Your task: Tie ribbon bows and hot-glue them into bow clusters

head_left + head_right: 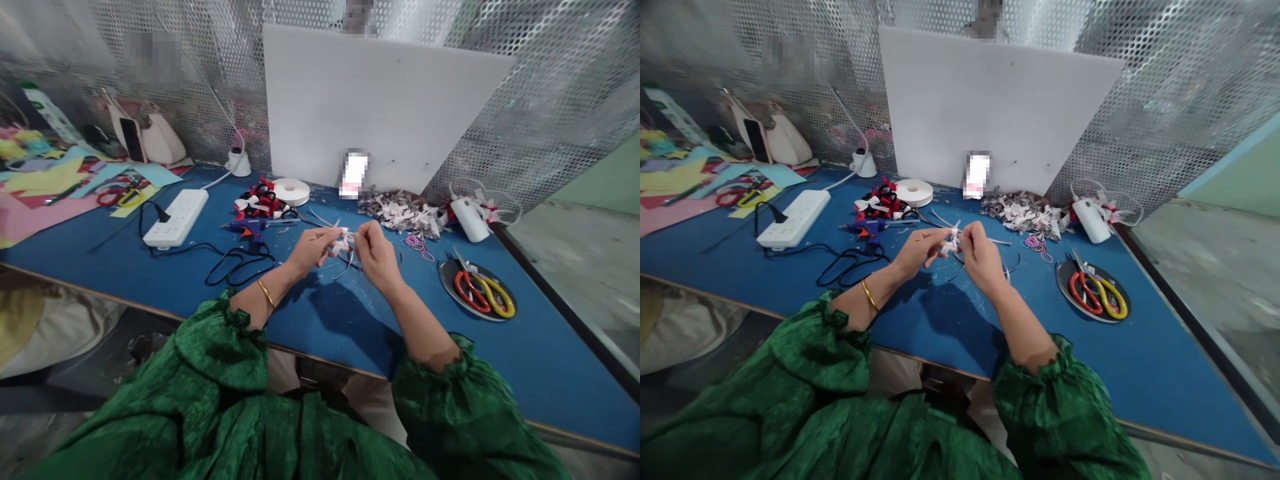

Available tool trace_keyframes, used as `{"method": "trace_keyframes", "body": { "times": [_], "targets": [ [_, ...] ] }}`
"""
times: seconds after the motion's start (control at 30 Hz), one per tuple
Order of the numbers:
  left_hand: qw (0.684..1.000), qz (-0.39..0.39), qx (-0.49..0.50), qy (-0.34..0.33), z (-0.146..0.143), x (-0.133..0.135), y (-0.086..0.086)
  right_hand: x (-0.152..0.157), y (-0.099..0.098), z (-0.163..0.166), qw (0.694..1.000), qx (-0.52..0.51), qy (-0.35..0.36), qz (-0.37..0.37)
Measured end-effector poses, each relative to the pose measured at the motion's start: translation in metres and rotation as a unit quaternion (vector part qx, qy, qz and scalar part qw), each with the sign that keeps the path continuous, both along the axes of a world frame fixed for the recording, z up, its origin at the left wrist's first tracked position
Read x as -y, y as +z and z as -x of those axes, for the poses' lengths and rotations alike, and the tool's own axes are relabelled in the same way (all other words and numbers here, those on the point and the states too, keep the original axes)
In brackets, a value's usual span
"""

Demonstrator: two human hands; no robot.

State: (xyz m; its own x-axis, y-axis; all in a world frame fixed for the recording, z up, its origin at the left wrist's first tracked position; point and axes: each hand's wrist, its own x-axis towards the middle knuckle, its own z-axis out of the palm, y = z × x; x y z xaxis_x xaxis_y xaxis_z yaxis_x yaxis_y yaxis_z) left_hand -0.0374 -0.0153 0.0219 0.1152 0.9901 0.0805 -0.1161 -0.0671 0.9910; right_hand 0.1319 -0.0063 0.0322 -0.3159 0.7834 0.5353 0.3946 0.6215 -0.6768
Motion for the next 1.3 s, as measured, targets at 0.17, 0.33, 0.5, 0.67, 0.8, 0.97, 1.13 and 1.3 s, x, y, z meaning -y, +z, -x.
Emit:
{"method": "trace_keyframes", "body": {
  "times": [0.17,0.33,0.5,0.67,0.8,0.97,1.13,1.3],
  "targets": [
    [1.0,0.01,0.026,0.001,0.0,-0.001,-0.001,-0.001,0.0,0.0,0.974,0.165,0.082,-0.128],
    [0.999,0.028,0.001,-0.022,-0.002,0.001,-0.002,-0.002,-0.007,0.007,0.96,0.201,0.068,-0.182],
    [1.0,0.004,-0.007,-0.02,-0.006,0.002,-0.003,-0.007,-0.011,0.01,0.987,-0.148,0.005,0.058],
    [0.999,0.007,0.04,-0.016,-0.006,0.002,-0.004,-0.01,-0.01,0.013,0.889,-0.367,0.049,0.269],
    [0.991,0.02,0.125,-0.047,-0.009,0.004,-0.005,-0.01,-0.012,0.015,0.872,-0.377,0.065,0.306],
    [0.97,0.064,0.211,-0.1,-0.014,0.006,-0.009,-0.009,-0.015,0.017,0.853,-0.387,0.076,0.341],
    [0.959,0.102,0.244,-0.098,-0.013,0.004,-0.012,-0.007,-0.017,0.02,0.851,-0.395,0.089,0.333],
    [0.954,0.139,0.249,-0.095,-0.012,0.005,-0.01,-0.008,-0.02,0.019,0.887,-0.343,0.072,0.3]
  ]
}}
